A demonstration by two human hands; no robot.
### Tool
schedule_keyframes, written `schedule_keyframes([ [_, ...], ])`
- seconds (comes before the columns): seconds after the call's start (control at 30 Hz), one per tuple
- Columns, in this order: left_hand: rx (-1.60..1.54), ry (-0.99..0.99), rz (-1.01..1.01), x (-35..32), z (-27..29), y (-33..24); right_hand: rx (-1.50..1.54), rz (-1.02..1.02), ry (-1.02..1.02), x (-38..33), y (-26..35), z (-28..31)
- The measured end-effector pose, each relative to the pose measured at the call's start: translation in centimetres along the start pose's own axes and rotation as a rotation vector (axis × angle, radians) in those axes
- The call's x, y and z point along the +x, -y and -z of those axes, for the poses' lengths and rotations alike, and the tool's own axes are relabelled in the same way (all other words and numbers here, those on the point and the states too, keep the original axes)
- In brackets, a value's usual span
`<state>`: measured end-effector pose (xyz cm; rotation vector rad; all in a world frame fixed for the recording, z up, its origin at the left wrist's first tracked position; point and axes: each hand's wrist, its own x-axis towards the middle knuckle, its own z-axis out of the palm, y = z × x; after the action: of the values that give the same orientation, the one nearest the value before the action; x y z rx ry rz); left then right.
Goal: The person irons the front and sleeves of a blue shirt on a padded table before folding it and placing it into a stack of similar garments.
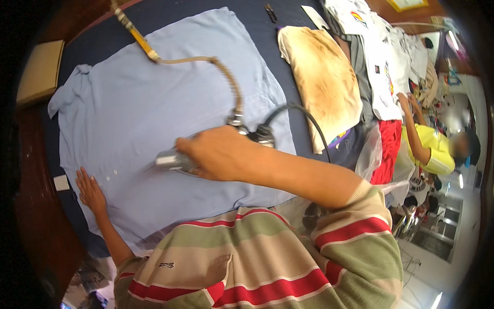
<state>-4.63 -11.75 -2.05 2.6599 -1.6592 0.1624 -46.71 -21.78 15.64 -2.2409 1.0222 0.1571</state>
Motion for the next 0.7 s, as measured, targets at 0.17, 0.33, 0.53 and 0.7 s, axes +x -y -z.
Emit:
schedule_keyframes([
  [0.17, -0.050, -0.094, -0.078, -0.3, 0.8, -1.1, 0.184, -0.574, -0.275, -7.0, -4.1, 2.1],
  [0.33, -0.181, -0.083, -0.182, 0.6, 1.7, -3.1, 0.195, -0.761, -0.593, -9.5, -9.7, 1.8],
  [0.53, -0.171, -0.085, -0.207, 0.7, 0.1, -1.9, 0.083, -0.772, -0.652, -7.7, -13.2, 2.6],
  [0.7, -0.160, -0.078, -0.192, 0.8, 0.0, -1.8, 0.081, -0.758, -0.610, -7.3, -13.0, 2.8],
])
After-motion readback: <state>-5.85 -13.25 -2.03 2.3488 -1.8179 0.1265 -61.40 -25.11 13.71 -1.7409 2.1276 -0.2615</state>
